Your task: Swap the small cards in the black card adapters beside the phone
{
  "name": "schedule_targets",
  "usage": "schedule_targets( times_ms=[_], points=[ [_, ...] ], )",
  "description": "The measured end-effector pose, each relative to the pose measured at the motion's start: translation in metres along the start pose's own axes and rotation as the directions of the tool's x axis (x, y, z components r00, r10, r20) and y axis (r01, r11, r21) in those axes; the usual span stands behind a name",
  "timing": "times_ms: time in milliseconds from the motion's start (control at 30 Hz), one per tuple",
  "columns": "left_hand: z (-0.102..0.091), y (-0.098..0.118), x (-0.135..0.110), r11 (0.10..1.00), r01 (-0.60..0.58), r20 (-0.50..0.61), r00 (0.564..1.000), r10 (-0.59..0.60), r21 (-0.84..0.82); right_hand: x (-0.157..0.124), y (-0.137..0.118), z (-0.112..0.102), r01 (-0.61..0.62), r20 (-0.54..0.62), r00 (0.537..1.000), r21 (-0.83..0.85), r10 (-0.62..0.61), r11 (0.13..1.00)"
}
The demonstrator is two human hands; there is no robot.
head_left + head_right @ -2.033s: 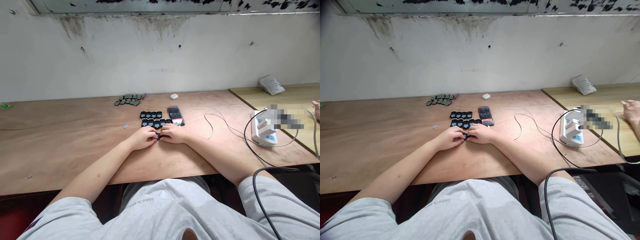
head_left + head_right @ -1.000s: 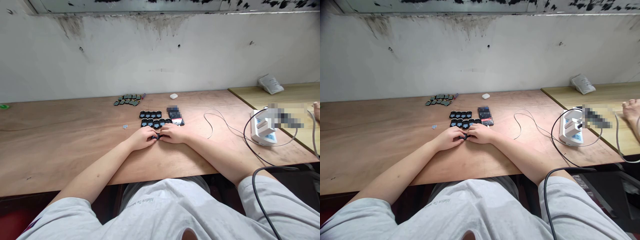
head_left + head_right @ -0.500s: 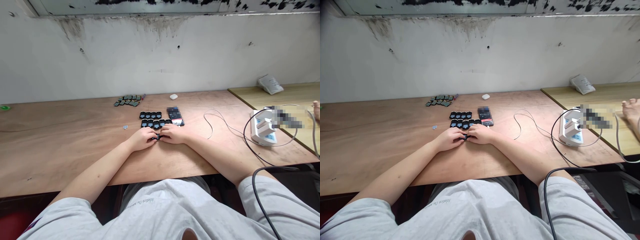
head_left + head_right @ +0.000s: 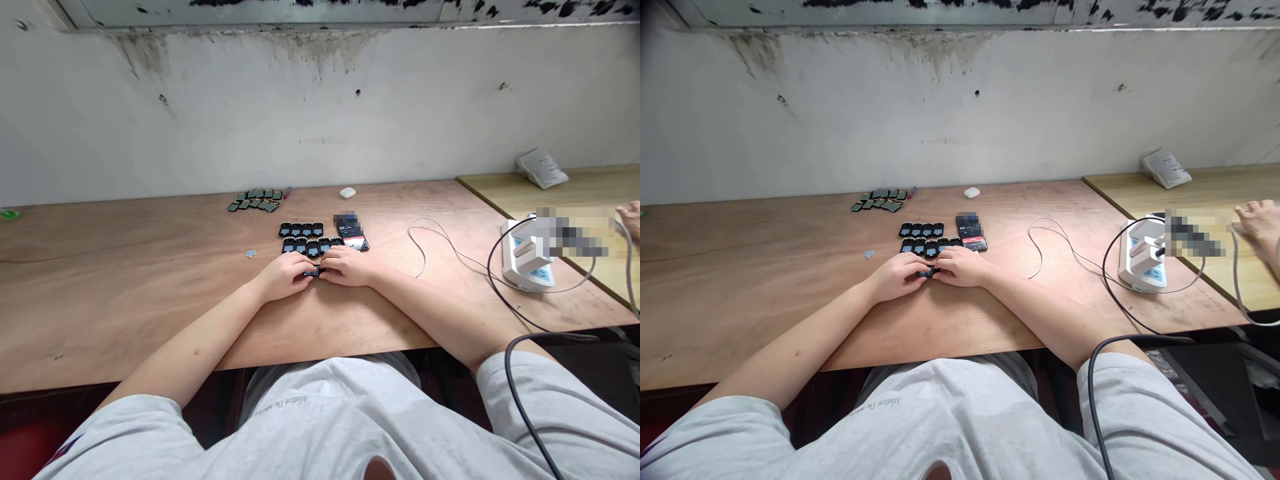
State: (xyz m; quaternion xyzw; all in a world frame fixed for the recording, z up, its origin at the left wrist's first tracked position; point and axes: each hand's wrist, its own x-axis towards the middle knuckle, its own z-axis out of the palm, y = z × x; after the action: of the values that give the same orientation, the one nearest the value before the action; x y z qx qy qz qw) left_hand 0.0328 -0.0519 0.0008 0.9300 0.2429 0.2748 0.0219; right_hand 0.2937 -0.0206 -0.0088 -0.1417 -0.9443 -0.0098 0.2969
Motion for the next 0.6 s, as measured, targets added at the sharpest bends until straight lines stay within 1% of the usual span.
schedule_targets(
  times_ms=[133,233,333,433,500,533,600],
  points=[
    [0.0,0.001,0.001,1.0,-0.008,-0.015,1.0,0.007,-0.017,-0.001,0.0,0.001,-0.016,0.012,1.0,-0.007,0.016,1.0],
    [-0.001,0.002,0.001,0.999,0.005,-0.02,1.0,-0.006,-0.034,-0.002,0.001,0.0,-0.043,0.034,0.999,0.026,0.042,0.999],
    [-0.003,0.002,0.001,0.999,0.045,-0.049,0.998,-0.046,-0.027,-0.004,0.001,0.0,-0.094,0.068,0.994,0.102,0.087,0.99],
    [-0.005,-0.002,0.0,0.993,0.115,-0.098,0.989,-0.113,0.015,-0.006,0.001,-0.001,-0.142,0.063,0.989,0.122,0.135,0.982],
    [-0.006,-0.007,-0.001,0.976,0.204,-0.177,0.966,-0.188,0.071,-0.006,0.0,-0.001,-0.147,0.043,0.989,0.112,0.143,0.983],
    [-0.007,-0.01,-0.001,0.96,0.262,-0.229,0.945,-0.234,0.097,-0.006,0.0,-0.001,-0.145,0.036,0.989,0.107,0.142,0.984],
    [-0.009,-0.017,-0.002,0.914,0.386,-0.321,0.888,-0.33,0.129,-0.006,0.0,0.0,-0.139,0.029,0.99,0.101,0.137,0.985]
  ],
)
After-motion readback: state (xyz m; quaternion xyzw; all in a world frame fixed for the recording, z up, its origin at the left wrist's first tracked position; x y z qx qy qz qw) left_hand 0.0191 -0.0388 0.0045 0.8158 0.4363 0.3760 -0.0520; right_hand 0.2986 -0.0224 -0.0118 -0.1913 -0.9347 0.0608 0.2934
